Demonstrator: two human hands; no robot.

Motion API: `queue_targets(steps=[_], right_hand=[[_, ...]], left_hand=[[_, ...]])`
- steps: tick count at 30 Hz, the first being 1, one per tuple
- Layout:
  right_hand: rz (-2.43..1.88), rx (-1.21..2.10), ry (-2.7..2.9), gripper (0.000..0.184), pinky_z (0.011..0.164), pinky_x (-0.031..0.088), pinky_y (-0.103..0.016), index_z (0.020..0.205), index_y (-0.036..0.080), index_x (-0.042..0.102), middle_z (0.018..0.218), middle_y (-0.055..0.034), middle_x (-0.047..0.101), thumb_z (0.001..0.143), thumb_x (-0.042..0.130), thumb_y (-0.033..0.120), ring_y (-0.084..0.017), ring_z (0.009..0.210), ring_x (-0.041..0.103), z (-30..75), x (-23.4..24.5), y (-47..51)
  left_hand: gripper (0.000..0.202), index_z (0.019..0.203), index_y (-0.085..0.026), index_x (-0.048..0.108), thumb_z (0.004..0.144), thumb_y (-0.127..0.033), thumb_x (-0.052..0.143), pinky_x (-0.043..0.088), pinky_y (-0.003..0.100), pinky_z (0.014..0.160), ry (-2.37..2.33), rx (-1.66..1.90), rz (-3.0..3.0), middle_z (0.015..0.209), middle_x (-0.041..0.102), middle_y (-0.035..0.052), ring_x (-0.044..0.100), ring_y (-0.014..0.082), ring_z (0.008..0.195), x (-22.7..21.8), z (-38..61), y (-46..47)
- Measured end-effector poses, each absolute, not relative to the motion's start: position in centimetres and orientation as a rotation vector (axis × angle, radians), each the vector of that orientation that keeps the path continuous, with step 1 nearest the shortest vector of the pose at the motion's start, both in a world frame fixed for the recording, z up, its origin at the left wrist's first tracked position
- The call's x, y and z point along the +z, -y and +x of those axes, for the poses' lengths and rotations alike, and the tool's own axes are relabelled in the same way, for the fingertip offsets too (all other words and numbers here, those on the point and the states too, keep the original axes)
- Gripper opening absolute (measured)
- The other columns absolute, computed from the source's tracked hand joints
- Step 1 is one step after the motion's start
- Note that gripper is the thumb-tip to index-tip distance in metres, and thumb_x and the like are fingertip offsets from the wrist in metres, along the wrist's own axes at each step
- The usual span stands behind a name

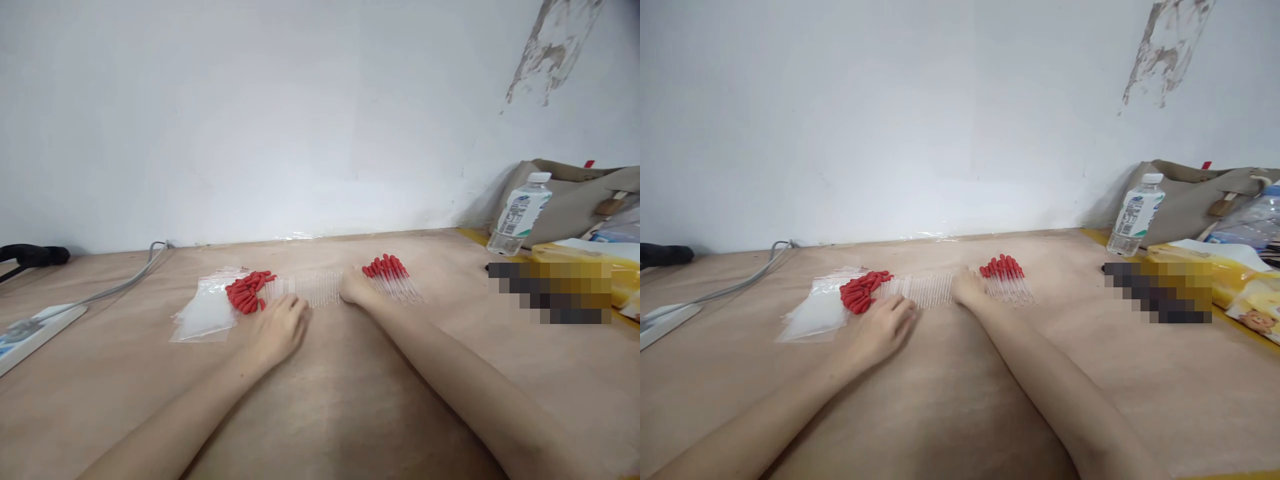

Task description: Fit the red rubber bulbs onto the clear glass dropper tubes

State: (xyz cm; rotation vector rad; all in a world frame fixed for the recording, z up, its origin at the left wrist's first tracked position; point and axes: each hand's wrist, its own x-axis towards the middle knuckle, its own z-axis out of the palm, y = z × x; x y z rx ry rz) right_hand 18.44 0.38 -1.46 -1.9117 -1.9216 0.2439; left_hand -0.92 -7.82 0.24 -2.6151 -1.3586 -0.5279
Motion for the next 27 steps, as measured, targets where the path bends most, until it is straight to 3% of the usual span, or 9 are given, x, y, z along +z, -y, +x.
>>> queue_targets(steps=[3,7,12,18,23,27], right_hand=[[-1.932,0.18,1.902,0.024,0.067,0.044,-0.036,0.098,0.007,0.053,0.092,-0.0221,0.059,0.075,0.047,0.011,-0.028,0.085,0.059,19.1,-1.4,1.4],[-1.804,0.062,1.928,0.026,0.072,0.042,-0.032,0.105,0.011,0.05,0.101,-0.0173,0.055,0.083,0.036,0.014,-0.024,0.092,0.054,21.2,-1.6,4.6],[-1.465,-0.156,1.94,0.027,0.073,0.041,-0.031,0.101,0.015,0.054,0.091,-0.0109,0.055,0.086,0.032,0.018,-0.02,0.084,0.052,24.1,-3.0,7.6],[-1.322,-0.139,1.938,0.025,0.068,0.041,-0.031,0.099,0.014,0.055,0.087,-0.0097,0.054,0.086,0.034,0.02,-0.019,0.077,0.052,25.3,-4.0,8.7],[-1.29,-0.116,1.994,0.025,0.066,0.04,-0.03,0.099,0.015,0.055,0.086,-0.0087,0.054,0.087,0.034,0.022,-0.018,0.074,0.051,25.1,-3.7,9.2],[-1.275,-0.083,2.014,0.021,0.067,0.037,-0.029,0.093,0.017,0.056,0.086,-0.0074,0.057,0.086,0.037,0.024,-0.017,0.075,0.053,25.0,-3.4,9.6]], left_hand=[[0.02,0.081,-0.016,0.058,0.073,-0.005,0.042,0.039,0.038,0.077,1.484,-0.283,-2.429,0.086,0.057,0.0113,0.051,0.0264,0.088,2.3,-3.0,6.7],[0.011,0.07,-0.016,0.056,0.07,-0.009,0.047,0.04,0.037,0.069,1.54,-0.094,-2.402,0.082,0.057,0.012,0.052,0.0281,0.083,3.4,-5.2,5.2],[0.01,0.073,-0.016,0.057,0.068,-0.012,0.05,0.041,0.035,0.069,1.525,0.057,-2.349,0.085,0.059,0.0113,0.054,0.0282,0.085,2.7,-5.6,4.4],[0.018,0.074,-0.015,0.058,0.069,-0.006,0.043,0.042,0.034,0.065,1.532,0.112,-2.264,0.079,0.064,0.0128,0.059,0.0268,0.077,2.8,-5.2,4.7],[0.016,0.073,-0.016,0.058,0.071,-0.011,0.043,0.043,0.034,0.058,1.63,-0.214,-2.248,0.067,0.062,0.01,0.06,0.0262,0.066,4.3,-4.0,6.1],[0.014,0.082,-0.018,0.059,0.075,-0.018,0.046,0.047,0.026,0.059,1.487,-0.808,-2.671,0.077,0.065,0.0035,0.061,0.0169,0.068,3.2,-1.4,7.9]])
